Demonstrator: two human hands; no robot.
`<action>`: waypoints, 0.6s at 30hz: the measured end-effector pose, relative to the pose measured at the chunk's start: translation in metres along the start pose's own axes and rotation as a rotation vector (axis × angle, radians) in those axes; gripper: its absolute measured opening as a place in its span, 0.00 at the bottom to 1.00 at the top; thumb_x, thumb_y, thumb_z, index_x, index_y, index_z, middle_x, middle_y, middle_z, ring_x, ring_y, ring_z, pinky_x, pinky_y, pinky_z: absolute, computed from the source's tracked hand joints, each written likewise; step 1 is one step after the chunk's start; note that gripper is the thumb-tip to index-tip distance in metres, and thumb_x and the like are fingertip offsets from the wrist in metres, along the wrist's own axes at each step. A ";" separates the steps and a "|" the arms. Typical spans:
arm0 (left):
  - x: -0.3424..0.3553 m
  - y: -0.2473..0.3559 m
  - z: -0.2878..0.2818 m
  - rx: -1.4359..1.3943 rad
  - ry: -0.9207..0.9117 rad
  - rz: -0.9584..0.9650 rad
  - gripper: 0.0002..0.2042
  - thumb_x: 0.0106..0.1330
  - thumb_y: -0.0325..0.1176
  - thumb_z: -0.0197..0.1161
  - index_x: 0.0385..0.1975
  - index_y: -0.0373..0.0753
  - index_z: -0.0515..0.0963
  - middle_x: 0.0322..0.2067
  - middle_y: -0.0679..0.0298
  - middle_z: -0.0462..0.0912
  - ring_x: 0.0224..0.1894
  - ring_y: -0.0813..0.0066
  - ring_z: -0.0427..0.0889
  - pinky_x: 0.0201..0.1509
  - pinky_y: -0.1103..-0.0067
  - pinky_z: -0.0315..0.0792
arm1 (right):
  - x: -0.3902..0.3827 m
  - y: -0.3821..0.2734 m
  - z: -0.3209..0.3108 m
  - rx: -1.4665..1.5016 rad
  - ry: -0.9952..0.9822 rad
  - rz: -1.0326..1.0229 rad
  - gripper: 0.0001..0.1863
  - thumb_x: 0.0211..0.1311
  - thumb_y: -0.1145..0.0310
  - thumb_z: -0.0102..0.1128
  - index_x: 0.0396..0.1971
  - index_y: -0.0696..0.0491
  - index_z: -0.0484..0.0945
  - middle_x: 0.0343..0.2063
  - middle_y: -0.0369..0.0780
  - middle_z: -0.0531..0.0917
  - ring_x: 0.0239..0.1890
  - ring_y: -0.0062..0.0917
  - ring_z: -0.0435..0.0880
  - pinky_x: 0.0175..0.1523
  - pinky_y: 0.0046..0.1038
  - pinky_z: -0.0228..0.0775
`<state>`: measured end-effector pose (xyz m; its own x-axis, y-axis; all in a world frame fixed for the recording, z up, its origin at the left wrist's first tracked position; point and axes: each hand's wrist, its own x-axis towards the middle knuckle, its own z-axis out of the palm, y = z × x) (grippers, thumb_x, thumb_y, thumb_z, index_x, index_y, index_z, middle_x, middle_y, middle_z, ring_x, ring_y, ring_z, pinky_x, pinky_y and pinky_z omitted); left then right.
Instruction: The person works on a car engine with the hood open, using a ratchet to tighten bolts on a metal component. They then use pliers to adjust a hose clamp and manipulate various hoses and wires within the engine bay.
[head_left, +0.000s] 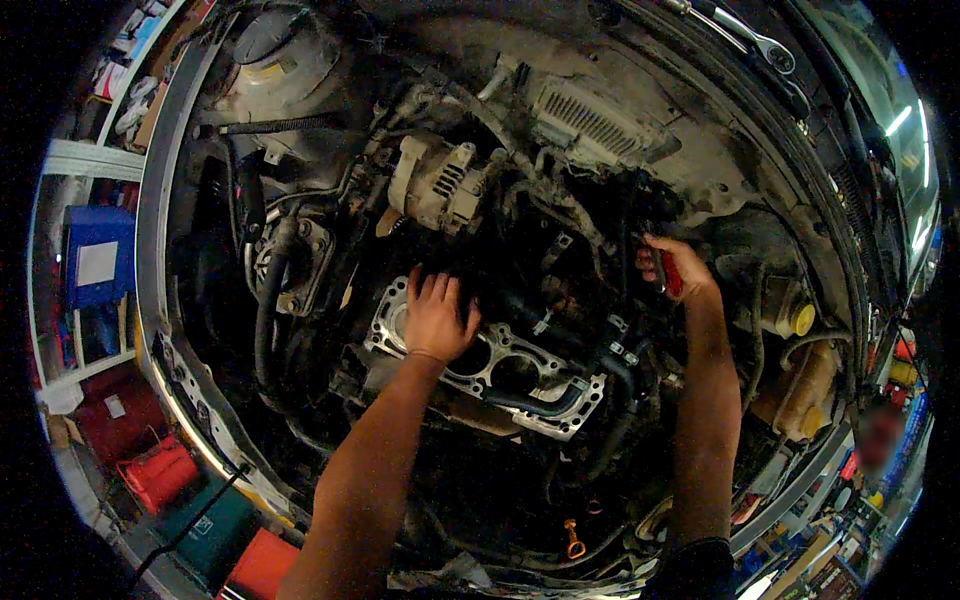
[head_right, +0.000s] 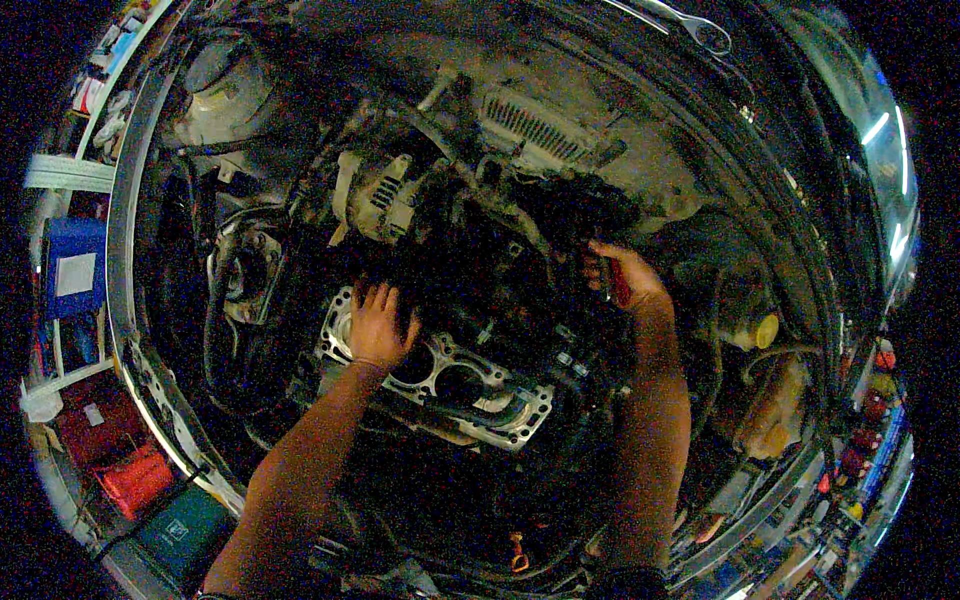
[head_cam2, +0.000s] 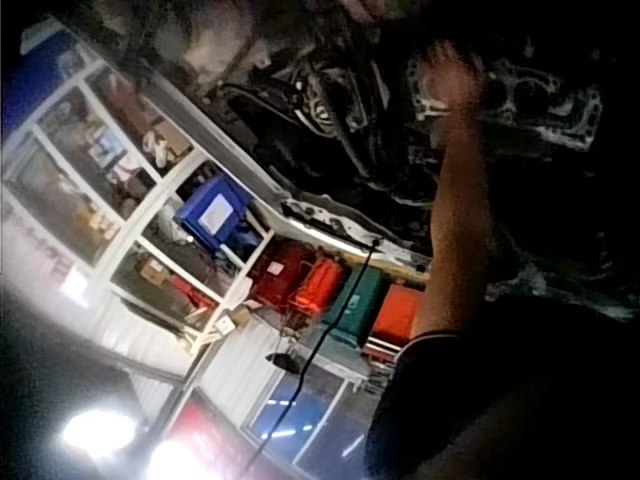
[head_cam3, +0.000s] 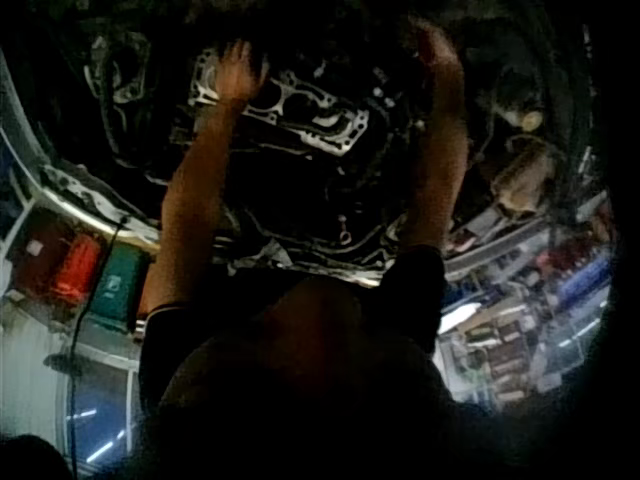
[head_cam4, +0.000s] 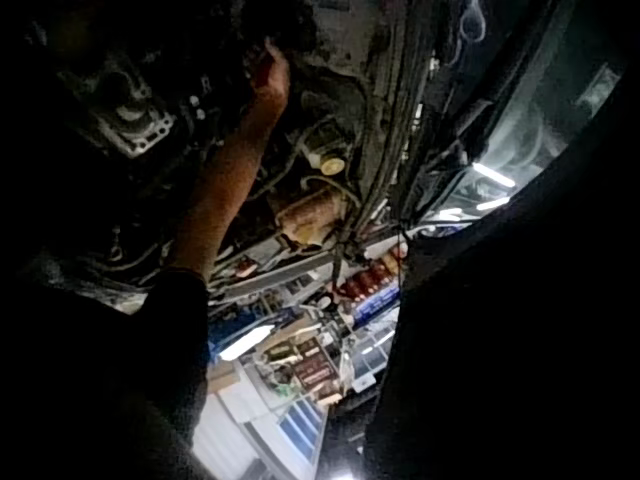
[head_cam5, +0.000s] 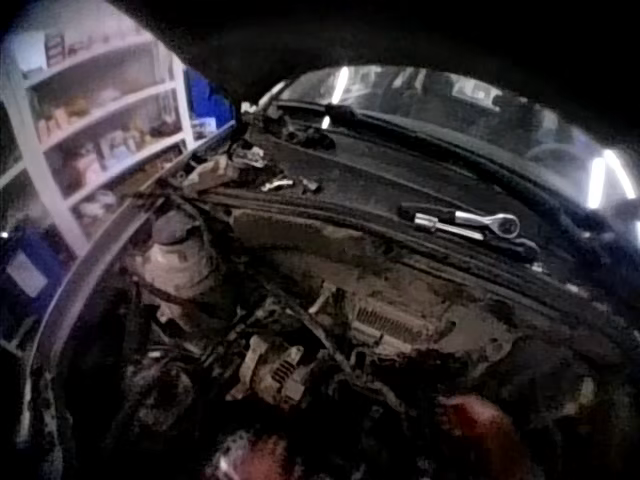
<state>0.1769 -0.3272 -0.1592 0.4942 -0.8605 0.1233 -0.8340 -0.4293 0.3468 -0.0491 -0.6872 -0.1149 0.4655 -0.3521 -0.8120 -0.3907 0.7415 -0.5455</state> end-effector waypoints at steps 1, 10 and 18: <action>-0.001 0.001 0.000 -0.002 -0.009 -0.005 0.21 0.65 0.43 0.61 0.47 0.30 0.76 0.51 0.46 0.79 0.57 0.46 0.75 0.78 0.51 0.50 | 0.001 0.000 0.000 0.019 -0.012 0.014 0.11 0.69 0.61 0.65 0.33 0.49 0.72 0.24 0.32 0.73 0.25 0.21 0.72 0.27 0.24 0.61; -0.002 0.002 0.000 0.004 0.007 -0.001 0.20 0.65 0.42 0.61 0.47 0.30 0.76 0.52 0.46 0.79 0.57 0.46 0.75 0.77 0.51 0.51 | 0.002 0.010 0.009 0.247 -0.050 -0.015 0.09 0.72 0.66 0.57 0.34 0.48 0.67 0.21 0.32 0.70 0.22 0.18 0.65 0.21 0.21 0.55; -0.001 -0.001 0.000 0.017 0.000 -0.008 0.20 0.65 0.42 0.61 0.47 0.30 0.77 0.52 0.46 0.80 0.57 0.47 0.76 0.77 0.51 0.52 | 0.022 0.028 0.082 0.177 0.288 -0.227 0.07 0.72 0.67 0.56 0.40 0.52 0.69 0.22 0.34 0.70 0.22 0.23 0.67 0.22 0.25 0.59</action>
<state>0.1768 -0.3261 -0.1599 0.5012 -0.8569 0.1208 -0.8339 -0.4408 0.3322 0.0151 -0.6273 -0.1308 0.2732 -0.6450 -0.7137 -0.1487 0.7047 -0.6938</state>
